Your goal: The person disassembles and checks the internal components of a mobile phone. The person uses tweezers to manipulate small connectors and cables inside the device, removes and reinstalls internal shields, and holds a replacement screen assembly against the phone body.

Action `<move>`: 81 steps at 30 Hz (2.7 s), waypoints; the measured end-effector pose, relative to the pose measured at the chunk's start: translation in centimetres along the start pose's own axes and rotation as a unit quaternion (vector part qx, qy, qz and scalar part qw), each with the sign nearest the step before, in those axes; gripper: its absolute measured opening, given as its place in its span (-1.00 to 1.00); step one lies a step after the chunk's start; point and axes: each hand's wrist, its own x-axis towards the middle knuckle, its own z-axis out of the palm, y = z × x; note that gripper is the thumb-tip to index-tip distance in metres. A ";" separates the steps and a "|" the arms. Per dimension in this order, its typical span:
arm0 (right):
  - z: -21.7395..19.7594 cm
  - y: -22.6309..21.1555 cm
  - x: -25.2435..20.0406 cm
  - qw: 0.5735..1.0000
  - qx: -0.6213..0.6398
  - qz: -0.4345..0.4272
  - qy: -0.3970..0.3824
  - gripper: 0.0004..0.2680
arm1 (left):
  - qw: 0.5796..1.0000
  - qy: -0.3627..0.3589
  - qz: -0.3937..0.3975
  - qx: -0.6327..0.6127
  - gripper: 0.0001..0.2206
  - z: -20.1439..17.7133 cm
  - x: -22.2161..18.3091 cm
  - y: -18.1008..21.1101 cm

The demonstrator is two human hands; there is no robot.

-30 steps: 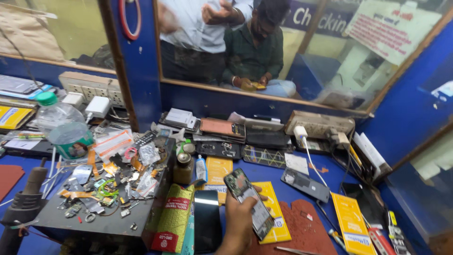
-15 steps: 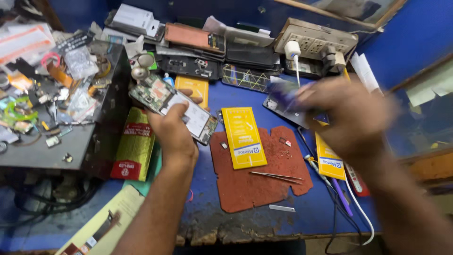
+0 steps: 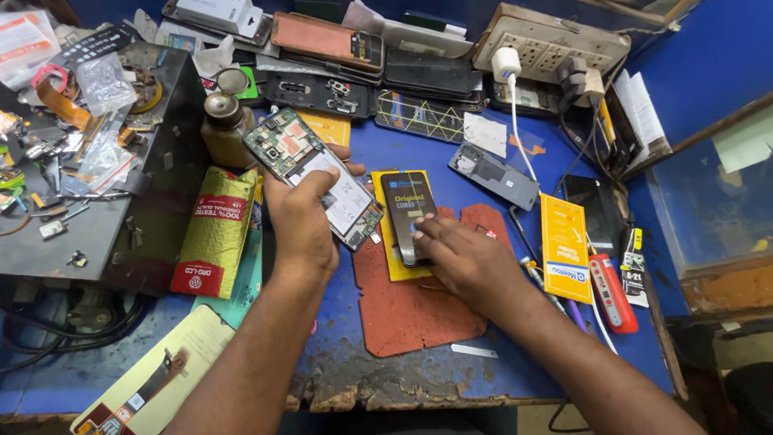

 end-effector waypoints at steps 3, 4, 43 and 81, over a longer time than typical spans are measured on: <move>-0.7 0.6 0.1 0.992 0.079 0.060 -0.081 -0.64 | 1.000 -0.011 -0.011 0.003 -0.65 0.1 -0.2 0.0; -0.9 0.8 0.2 0.985 0.105 0.079 -0.109 -0.63 | 1.000 -0.015 -0.018 0.007 -0.65 0.2 -0.3 0.1; 2.9 -1.1 -1.3 0.622 0.719 0.302 0.072 -0.78 | 0.961 -0.247 -0.102 0.064 -0.49 1.2 -2.6 -1.5; 1.7 1.1 -1.5 0.737 0.585 0.314 0.127 -0.78 | 0.957 -0.220 -0.104 0.157 -0.58 1.5 -3.5 -2.6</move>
